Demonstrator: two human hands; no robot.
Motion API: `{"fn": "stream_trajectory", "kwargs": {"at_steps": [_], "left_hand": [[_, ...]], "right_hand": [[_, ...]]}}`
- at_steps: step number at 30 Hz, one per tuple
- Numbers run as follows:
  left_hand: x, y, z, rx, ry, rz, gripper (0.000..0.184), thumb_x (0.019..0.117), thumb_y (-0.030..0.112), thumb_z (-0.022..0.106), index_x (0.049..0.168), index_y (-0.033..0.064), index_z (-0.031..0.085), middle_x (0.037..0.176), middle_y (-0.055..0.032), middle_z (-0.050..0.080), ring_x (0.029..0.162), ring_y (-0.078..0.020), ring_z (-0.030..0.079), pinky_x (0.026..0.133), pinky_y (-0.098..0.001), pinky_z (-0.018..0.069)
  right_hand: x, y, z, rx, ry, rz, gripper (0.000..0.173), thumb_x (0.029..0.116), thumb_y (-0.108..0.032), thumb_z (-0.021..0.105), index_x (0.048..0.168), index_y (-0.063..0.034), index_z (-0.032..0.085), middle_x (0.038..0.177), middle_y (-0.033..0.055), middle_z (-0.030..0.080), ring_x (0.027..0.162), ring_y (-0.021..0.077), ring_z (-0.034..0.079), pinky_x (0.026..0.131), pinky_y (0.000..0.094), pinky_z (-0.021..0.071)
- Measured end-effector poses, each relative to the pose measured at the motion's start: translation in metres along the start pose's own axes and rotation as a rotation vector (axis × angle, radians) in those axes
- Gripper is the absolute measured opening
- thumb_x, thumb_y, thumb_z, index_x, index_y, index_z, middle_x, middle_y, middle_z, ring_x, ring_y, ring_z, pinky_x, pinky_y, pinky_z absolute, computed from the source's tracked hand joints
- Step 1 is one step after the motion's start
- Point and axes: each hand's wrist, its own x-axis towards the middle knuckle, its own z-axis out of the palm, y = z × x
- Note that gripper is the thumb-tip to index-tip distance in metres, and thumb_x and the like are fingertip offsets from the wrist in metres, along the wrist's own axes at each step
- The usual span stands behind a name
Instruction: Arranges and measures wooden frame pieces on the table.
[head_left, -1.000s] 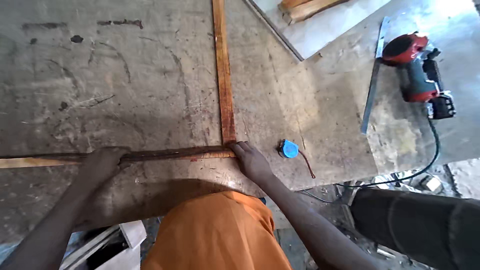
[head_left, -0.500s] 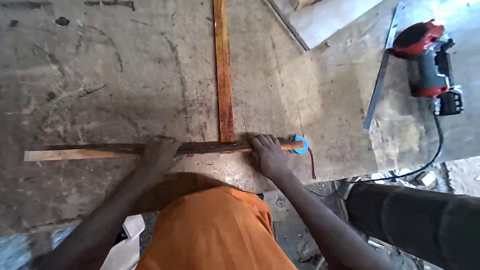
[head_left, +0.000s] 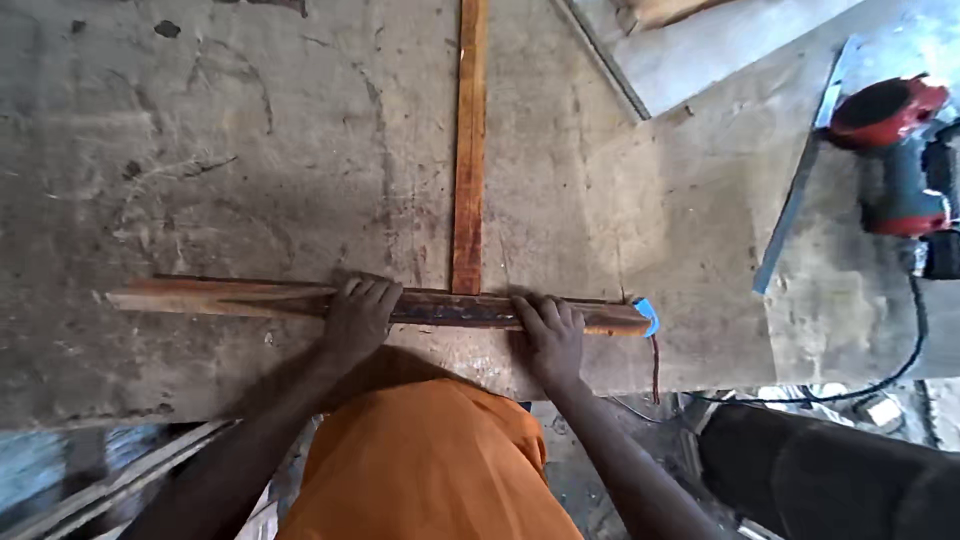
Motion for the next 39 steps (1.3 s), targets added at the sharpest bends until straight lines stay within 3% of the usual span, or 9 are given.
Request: {"fn": "stream_trajectory", "kwargs": {"at_steps": [6, 8, 12, 17, 20, 24, 28, 36, 39], "left_hand": [[-0.011, -0.007, 0.002, -0.035, 0.026, -0.039, 0.064, 0.0734, 0.018, 0.088, 0.134, 0.0125, 0.066, 0.127, -0.0085, 0.07, 0.12, -0.0283, 0.066, 0.108, -0.0512, 0.0469], [-0.021, -0.02, -0.002, -0.017, 0.029, -0.103, 0.067, 0.0748, 0.025, 0.087, 0.137, 0.0153, 0.064, 0.132, -0.0073, 0.068, 0.123, -0.0289, 0.064, 0.109, -0.0525, 0.045], [-0.05, -0.066, -0.02, 0.0, 0.02, -0.254, 0.072, 0.0739, 0.017, 0.088, 0.14, 0.0142, 0.061, 0.138, -0.0124, 0.065, 0.129, -0.0351, 0.06, 0.115, -0.0589, 0.0384], [-0.076, -0.103, -0.036, 0.06, 0.042, -0.389, 0.058, 0.0756, 0.018, 0.087, 0.13, 0.0111, 0.067, 0.13, -0.0162, 0.068, 0.125, -0.0388, 0.061, 0.114, -0.0617, 0.0367], [-0.073, -0.109, -0.035, 0.033, 0.062, -0.361, 0.046, 0.0809, 0.029, 0.084, 0.121, 0.0104, 0.072, 0.121, -0.0153, 0.071, 0.118, -0.0376, 0.065, 0.107, -0.0597, 0.0435], [-0.047, -0.082, -0.036, 0.026, 0.115, -0.223, 0.049, 0.0806, 0.046, 0.083, 0.113, 0.01, 0.075, 0.106, -0.0136, 0.075, 0.106, -0.035, 0.07, 0.1, -0.0565, 0.0501], [-0.007, -0.027, -0.019, -0.028, 0.171, -0.087, 0.046, 0.0837, 0.052, 0.078, 0.107, 0.0121, 0.076, 0.099, -0.0087, 0.076, 0.098, -0.0281, 0.073, 0.095, -0.0499, 0.0549], [0.024, 0.009, -0.013, -0.096, 0.002, -0.106, 0.047, 0.0919, 0.052, 0.072, 0.122, 0.0148, 0.071, 0.113, -0.0071, 0.074, 0.112, -0.0259, 0.069, 0.108, -0.049, 0.0481], [0.027, 0.026, -0.012, -0.096, -0.043, -0.108, 0.043, 0.0957, 0.045, 0.07, 0.122, 0.0101, 0.07, 0.117, -0.0121, 0.071, 0.114, -0.0322, 0.066, 0.103, -0.054, 0.0478]], "right_hand": [[-0.011, -0.009, 0.002, -0.017, -0.016, 0.07, 0.044, 0.0938, -0.009, 0.058, 0.135, -0.0209, 0.066, 0.135, 0.0088, 0.063, 0.125, 0.0364, 0.057, 0.1, 0.0601, 0.0432], [-0.011, -0.009, 0.001, -0.023, -0.033, 0.07, 0.045, 0.0941, -0.008, 0.057, 0.137, -0.022, 0.065, 0.137, 0.0071, 0.062, 0.126, 0.0353, 0.056, 0.1, 0.0592, 0.043], [-0.012, -0.008, 0.003, -0.024, -0.042, 0.08, 0.046, 0.0929, -0.007, 0.06, 0.136, -0.0221, 0.065, 0.138, 0.0086, 0.061, 0.125, 0.0378, 0.055, 0.098, 0.0618, 0.0425], [-0.008, -0.004, 0.0, -0.029, -0.103, 0.051, 0.049, 0.0893, -0.011, 0.064, 0.137, -0.0206, 0.063, 0.137, 0.0119, 0.061, 0.124, 0.041, 0.055, 0.096, 0.0636, 0.043], [0.005, 0.008, -0.014, -0.005, -0.197, 0.009, 0.044, 0.0925, -0.008, 0.063, 0.135, -0.0193, 0.066, 0.13, 0.0131, 0.064, 0.121, 0.0402, 0.058, 0.092, 0.0624, 0.0465], [0.023, 0.052, -0.035, 0.046, -0.291, 0.042, 0.041, 0.0854, -0.001, 0.068, 0.124, -0.0143, 0.071, 0.122, 0.0155, 0.068, 0.117, 0.0425, 0.061, 0.095, 0.0673, 0.0448], [0.018, 0.112, -0.059, -0.014, -0.333, 0.146, 0.032, 0.0899, -0.005, 0.07, 0.122, -0.0124, 0.072, 0.12, 0.016, 0.07, 0.117, 0.0428, 0.061, 0.104, 0.0698, 0.0381], [-0.012, 0.205, -0.104, -0.192, -0.43, 0.429, 0.036, 0.0872, -0.016, 0.079, 0.122, -0.0141, 0.071, 0.125, 0.0162, 0.068, 0.126, 0.0452, 0.055, 0.109, 0.072, 0.0342], [-0.014, 0.208, -0.105, -0.228, -0.45, 0.45, 0.036, 0.0893, -0.015, 0.078, 0.124, -0.0085, 0.069, 0.129, 0.0211, 0.065, 0.128, 0.0481, 0.053, 0.108, 0.0723, 0.0348]]}}
